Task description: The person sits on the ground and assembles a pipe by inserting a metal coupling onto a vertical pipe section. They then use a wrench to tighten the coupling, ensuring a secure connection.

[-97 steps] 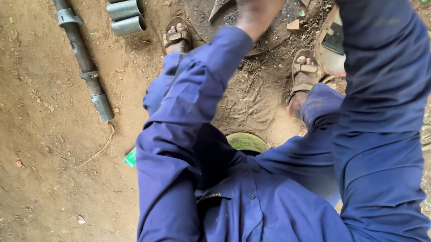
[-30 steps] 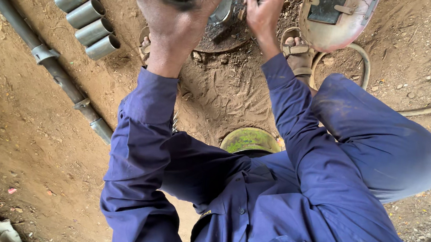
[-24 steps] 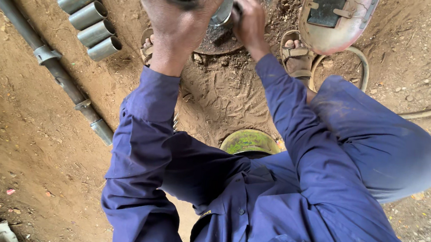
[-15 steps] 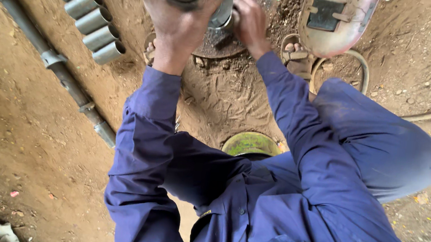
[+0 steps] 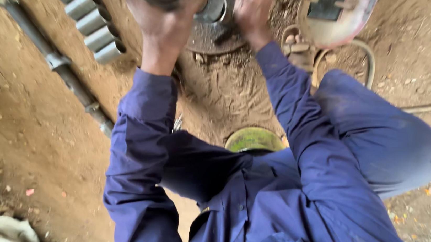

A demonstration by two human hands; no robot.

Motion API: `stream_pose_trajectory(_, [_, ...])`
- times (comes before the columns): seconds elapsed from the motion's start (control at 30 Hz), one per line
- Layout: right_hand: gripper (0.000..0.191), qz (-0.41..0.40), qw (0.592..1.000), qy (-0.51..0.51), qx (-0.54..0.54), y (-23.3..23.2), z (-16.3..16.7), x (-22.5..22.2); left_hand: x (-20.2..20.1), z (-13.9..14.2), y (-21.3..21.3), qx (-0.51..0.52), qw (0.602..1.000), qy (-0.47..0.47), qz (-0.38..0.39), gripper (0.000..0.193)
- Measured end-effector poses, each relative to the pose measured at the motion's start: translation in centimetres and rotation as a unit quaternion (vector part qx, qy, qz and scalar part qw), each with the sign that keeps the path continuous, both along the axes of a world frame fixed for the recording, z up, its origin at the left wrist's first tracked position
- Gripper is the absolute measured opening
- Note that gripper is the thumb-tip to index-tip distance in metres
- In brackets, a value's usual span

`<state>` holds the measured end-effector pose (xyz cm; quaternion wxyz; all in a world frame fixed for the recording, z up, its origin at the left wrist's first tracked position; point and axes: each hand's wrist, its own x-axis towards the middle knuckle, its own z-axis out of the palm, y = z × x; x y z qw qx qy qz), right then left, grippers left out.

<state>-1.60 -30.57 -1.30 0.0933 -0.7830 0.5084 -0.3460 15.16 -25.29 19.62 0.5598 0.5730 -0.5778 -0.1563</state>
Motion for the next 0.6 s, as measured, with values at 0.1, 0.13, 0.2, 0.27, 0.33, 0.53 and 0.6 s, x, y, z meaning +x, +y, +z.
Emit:
stream_pose_trajectory(0.1, [0.021,0.051,0.996,0.074,0.021,1.0,0.6,0.3,0.4,-0.4,-0.9,-0.015,0.999,0.018,-0.031,0.041])
stream_pose_trajectory(0.13, [0.018,0.039,0.995,0.054,0.079,1.3,0.7,0.2,0.5,-0.5,-1.0,-0.002,0.998,0.033,-0.053,0.037])
stream_pose_trajectory(0.2, [0.014,0.009,0.994,0.020,0.110,1.2,0.8,0.2,0.4,-0.1,-1.3,0.045,0.994,0.081,-0.055,0.037])
stream_pose_trajectory(0.27, [0.023,-0.032,0.998,-0.014,0.060,1.4,0.7,0.1,-0.1,0.6,-0.7,0.070,0.987,0.134,-0.053,0.038])
stream_pose_trajectory(0.33, [0.030,0.005,0.973,0.024,0.230,1.3,0.7,-0.2,-0.5,1.3,-1.0,0.033,0.986,0.151,-0.068,0.037])
stream_pose_trajectory(0.53, [0.020,-0.006,0.911,0.039,0.410,-0.5,2.6,-2.0,-0.3,1.7,-2.0,0.010,0.993,0.094,-0.066,0.044])
stream_pose_trajectory(0.6, [0.025,-0.003,0.917,-0.054,0.394,-2.8,5.8,-2.7,-0.3,1.6,-2.2,-0.003,0.994,0.090,-0.067,0.043])
